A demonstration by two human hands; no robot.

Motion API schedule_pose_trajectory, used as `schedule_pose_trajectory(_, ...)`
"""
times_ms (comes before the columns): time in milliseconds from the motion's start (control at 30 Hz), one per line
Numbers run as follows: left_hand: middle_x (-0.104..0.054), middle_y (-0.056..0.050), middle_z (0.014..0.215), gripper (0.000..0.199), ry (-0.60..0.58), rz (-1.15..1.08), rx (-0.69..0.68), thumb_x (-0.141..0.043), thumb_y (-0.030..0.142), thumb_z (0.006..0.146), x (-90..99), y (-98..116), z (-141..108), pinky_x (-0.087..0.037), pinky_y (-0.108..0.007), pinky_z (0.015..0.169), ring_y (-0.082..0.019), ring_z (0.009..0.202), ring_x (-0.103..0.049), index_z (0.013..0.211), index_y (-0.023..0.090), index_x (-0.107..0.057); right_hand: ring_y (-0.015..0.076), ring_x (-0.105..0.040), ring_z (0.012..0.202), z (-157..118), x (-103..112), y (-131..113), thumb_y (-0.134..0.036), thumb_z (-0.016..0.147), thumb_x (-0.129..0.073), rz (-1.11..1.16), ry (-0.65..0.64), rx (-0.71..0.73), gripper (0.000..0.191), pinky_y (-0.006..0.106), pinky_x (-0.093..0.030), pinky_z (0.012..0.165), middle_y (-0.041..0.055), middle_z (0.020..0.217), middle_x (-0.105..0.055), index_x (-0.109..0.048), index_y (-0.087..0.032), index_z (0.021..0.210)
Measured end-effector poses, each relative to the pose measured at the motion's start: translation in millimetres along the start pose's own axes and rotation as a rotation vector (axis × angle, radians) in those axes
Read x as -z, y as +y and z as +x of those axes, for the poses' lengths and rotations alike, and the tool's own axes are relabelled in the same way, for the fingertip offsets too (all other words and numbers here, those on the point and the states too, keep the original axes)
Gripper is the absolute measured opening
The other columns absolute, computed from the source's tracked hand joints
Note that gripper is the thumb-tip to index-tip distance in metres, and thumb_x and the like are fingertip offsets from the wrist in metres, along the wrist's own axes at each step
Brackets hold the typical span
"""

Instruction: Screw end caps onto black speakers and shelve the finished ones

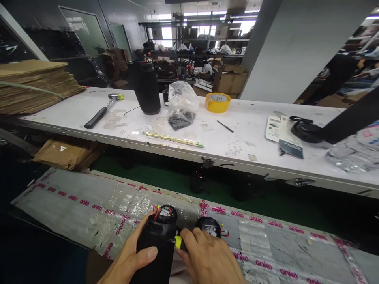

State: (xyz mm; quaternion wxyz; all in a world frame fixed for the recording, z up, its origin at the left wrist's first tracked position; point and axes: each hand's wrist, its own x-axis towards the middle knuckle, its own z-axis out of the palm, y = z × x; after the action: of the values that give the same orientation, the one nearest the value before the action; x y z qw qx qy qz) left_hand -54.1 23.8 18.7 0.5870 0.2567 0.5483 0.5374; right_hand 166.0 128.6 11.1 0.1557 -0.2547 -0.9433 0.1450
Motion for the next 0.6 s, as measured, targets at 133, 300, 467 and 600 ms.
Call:
schedule_pose_trajectory(133, -0.066, -0.011, 0.147, 0.096, 0.037, 0.053, 0.008, -0.085, 0.055, 0.073, 1.6, -1.5, -1.2, -0.041, -0.051, 0.12, -0.041, 0.144, -0.051, 0.155, 0.025, -0.046, 0.02, -0.07, 0.062, 15.3, 7.1, 2.4, -0.008, 0.088, -0.058, -0.145, 0.012, 0.114, 0.031, 0.032, -0.041, 0.051, -0.0022, 0.081, -0.066, -0.05, -0.024, 0.113)
schedule_pose_trajectory(300, -0.059, -0.011, 0.154, 0.098, 0.019, 0.102, 0.009, -0.085, 0.057, 0.074, 6.6, -6.3, -1.1, -0.033, -0.053, 0.126, -0.04, 0.148, -0.047, 0.158, 0.027, -0.043, 0.0201, -0.069, 0.06, 14.7, 6.8, 1.5, -0.01, 0.09, -0.056, -0.172, 0.028, 0.158, 0.028, 0.032, -0.04, 0.05, -0.0022, 0.079, -0.064, -0.049, -0.023, 0.114)
schedule_pose_trajectory(467, -0.054, -0.012, 0.16, 0.104, 0.082, 0.197, 0.02, -0.085, 0.061, 0.073, 4.9, -7.1, -3.1, -0.031, -0.055, 0.128, -0.041, 0.152, -0.042, 0.159, 0.026, -0.039, 0.0201, -0.067, 0.056, 13.6, 13.1, 2.5, -0.011, 0.084, -0.071, -0.215, -0.041, 0.165, 0.038, 0.033, -0.034, 0.047, -0.0033, 0.078, -0.063, -0.046, -0.024, 0.109)
schedule_pose_trajectory(600, -0.05, -0.012, 0.163, 0.109, 0.036, 0.204, 0.06, -0.084, 0.063, 0.074, 7.5, -9.7, -3.8, -0.033, -0.056, 0.127, -0.04, 0.15, -0.045, 0.162, 0.028, -0.032, 0.0206, -0.066, 0.052, 15.4, 19.7, 4.4, -0.014, 0.082, -0.077, -0.251, -0.119, 0.185, 0.04, 0.034, -0.026, 0.045, -0.0037, 0.076, -0.063, -0.044, -0.025, 0.102)
